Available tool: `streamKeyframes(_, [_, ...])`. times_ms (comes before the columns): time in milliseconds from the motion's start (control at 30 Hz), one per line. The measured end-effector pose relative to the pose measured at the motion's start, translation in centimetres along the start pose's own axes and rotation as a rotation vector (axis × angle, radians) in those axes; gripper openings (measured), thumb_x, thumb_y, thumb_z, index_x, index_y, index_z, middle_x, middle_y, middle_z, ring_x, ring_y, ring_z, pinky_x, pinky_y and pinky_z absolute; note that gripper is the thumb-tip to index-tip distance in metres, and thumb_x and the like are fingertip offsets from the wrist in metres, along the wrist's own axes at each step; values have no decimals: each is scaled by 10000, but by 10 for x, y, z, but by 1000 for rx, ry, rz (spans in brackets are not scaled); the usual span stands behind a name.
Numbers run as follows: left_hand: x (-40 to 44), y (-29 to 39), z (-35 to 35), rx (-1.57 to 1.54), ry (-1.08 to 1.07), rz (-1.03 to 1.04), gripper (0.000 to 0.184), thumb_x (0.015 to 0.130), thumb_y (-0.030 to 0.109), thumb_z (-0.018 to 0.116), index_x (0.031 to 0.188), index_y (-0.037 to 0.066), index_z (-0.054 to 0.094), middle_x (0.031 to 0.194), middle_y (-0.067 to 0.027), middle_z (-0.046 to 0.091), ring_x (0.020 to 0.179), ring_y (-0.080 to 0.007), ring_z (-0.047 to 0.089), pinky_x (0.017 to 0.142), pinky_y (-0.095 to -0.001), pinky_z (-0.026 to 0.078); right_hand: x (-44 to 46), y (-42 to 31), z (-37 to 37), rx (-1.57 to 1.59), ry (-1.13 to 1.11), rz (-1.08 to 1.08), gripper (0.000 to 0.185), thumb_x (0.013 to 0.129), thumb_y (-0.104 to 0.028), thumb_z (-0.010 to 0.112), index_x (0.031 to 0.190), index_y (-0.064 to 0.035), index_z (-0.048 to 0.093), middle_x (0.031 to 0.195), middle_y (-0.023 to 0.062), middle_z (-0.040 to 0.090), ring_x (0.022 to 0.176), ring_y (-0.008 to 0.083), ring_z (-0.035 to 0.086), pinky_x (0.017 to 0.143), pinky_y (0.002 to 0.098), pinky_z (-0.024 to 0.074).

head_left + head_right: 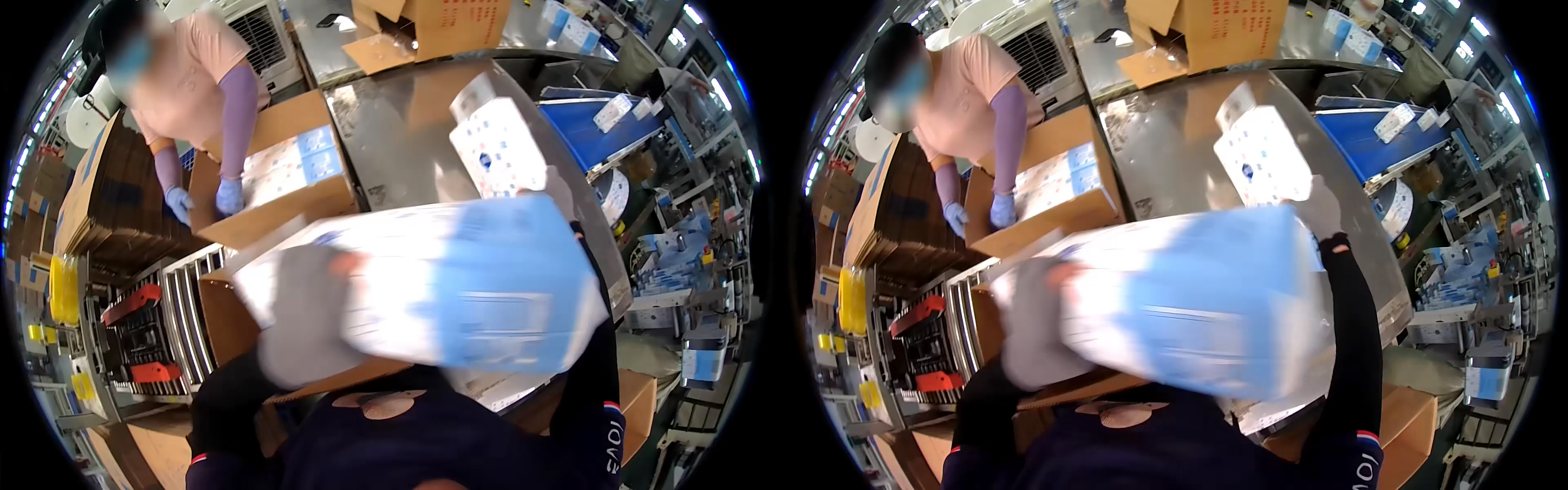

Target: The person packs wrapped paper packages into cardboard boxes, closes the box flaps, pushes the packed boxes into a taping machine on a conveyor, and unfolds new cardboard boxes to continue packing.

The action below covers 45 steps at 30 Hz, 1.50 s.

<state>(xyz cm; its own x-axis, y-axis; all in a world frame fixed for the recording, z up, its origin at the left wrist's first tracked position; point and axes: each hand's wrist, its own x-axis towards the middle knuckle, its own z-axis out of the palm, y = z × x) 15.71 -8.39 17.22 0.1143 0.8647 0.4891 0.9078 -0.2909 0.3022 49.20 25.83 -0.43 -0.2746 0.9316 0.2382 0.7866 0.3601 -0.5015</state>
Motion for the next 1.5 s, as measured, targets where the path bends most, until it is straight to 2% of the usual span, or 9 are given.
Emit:
streamKeyframes(67, [-50,-15,-54,129,-73,-139,864,601,486,910,1164,-30,505,988,-176,528,855,-343,522,739,-448,392,-32,-55,-28,344,13,-45,745,662,-339,880,1197,35,521,995,199,692,934,325,696,804,402,536])
streamKeyframes(267, [-188,-73,26,297,-630,-401,408,658,197,718,997,50,546,916,-124,573,853,-321,578,720,-461,402,-112,-304,-37,333,158,-820,731,709,-425,831,1209,-14,492,1004,172,633,849,330,682,725,442,554])
streamKeyframes(333, [-206,-71,88,221,-979,-440,424,725,292,675,1040,30,564,1005,-134,614,904,-296,606,715,-455,447,-132,-343,36,354,-233,-857,766,731,-472,794,1241,11,490,1040,190,627,872,354,670,736,459,544])
streamKeyframes(467, [-246,-65,131,303,-1092,-448,786,921,536,499,1306,-144,414,1183,-275,600,1092,-415,602,874,-481,480,-185,-309,175,-34,-741,-967,757,753,-448,769,1269,37,501,1055,190,633,932,331,659,758,436,537])
streamKeyframes(633, [-204,-79,128,-143,-1585,-532,659,945,522,489,1220,-63,621,1175,-290,660,1109,-401,644,931,-462,506,-256,-210,318,-368,-935,-972,891,728,-413,761,1442,-7,418,1162,182,620,1068,328,628,877,430,497])
streamKeyframes(867, [-169,-47,89,93,-1262,-293,431,858,446,684,1000,38,674,935,-172,707,917,-337,696,787,-475,531,-233,-203,113,383,-302,-473,384,865,-272,653,1175,-48,612,1153,148,635,1074,378,595,958,457,474])
streamKeyframes(1067, [-128,-47,83,100,-829,49,441,843,408,699,1066,37,613,830,-128,673,790,-301,649,746,-435,499,-279,44,59,-499,90,510,288,885,-193,650,1146,-80,601,1053,146,650,940,334,642,763,445,511])
streamKeyframes(1300, [-101,-27,172,-336,-595,-116,322,909,332,658,1048,42,633,811,-177,675,763,-366,661,689,-460,518,-294,44,75,110,-6,154,205,873,-160,657,1052,-64,633,917,132,662,870,326,657,723,428,515])
streamKeyframes(1500, [-99,-11,205,-1175,-498,-705,184,913,202,670,880,21,660,643,-24,601,564,-119,567,550,-263,455,-275,-137,53,191,-202,-351,247,873,-145,670,1096,-54,616,851,113,614,834,289,641,720,381,508])
